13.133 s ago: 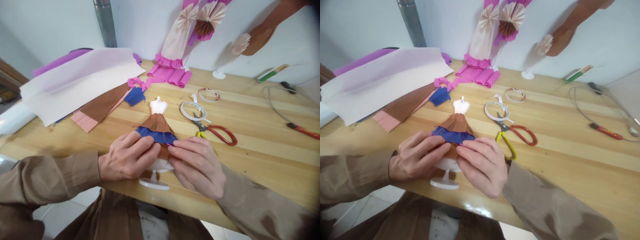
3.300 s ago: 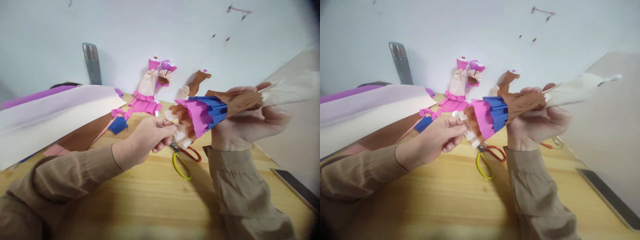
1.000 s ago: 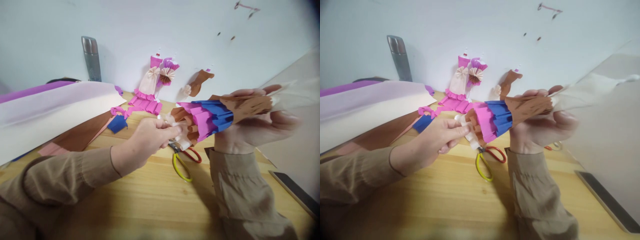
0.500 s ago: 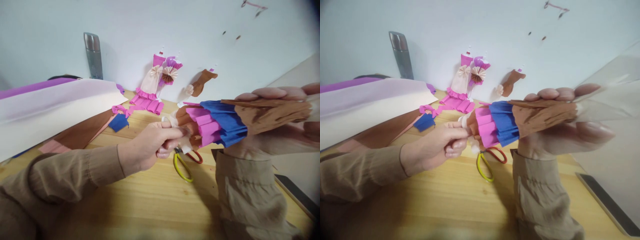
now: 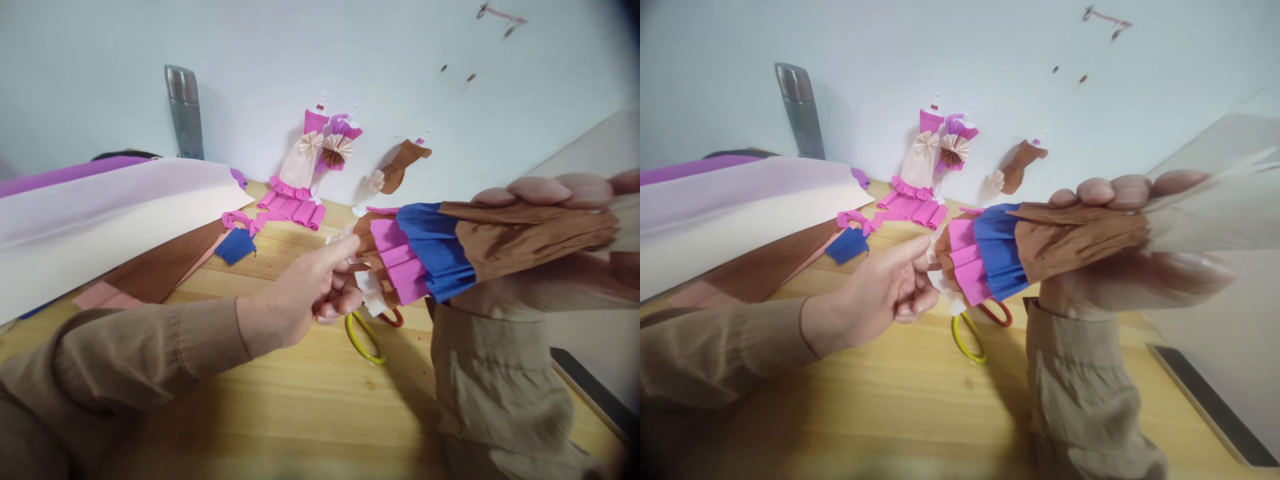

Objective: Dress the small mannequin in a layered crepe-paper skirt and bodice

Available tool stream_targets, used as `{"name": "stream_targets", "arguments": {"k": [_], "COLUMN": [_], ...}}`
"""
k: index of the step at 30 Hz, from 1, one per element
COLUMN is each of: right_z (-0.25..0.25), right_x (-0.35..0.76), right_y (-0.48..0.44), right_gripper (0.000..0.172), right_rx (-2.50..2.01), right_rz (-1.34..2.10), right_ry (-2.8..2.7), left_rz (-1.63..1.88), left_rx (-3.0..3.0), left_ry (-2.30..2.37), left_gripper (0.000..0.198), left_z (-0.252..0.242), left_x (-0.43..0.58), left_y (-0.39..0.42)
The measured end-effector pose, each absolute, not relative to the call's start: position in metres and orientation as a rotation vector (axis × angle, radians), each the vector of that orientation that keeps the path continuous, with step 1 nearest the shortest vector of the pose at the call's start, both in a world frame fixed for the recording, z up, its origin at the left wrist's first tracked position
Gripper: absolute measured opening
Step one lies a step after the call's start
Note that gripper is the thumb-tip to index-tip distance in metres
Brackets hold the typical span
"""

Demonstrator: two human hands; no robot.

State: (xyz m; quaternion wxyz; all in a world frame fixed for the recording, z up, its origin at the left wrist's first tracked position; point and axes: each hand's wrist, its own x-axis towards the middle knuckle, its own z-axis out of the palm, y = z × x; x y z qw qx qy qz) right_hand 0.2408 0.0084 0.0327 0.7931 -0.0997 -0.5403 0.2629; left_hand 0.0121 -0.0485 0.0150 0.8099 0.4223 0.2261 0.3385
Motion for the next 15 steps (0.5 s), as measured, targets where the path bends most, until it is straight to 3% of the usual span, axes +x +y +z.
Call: {"name": "stream_targets", "arguments": {"k": [10,15], "right_z": [0.036,0.037], "right_x": [0.243,0.231], "right_y": [0.007,0.006], "right_gripper": [0.049,0.030], "right_rx": [-0.306,-0.332], "right_rz": [0.506,0.537], "right_ry": [-1.309,-1.159], "left_rz": [0.894,0.819], "left_rx": [1.097,0.995], "left_ry": [0.622,0.659], "left_gripper": [0.052,0.057], "left_z": [0.004,0.005], "left_x": [0.012,0.011], "left_y": [-0.040,-0.039]}}
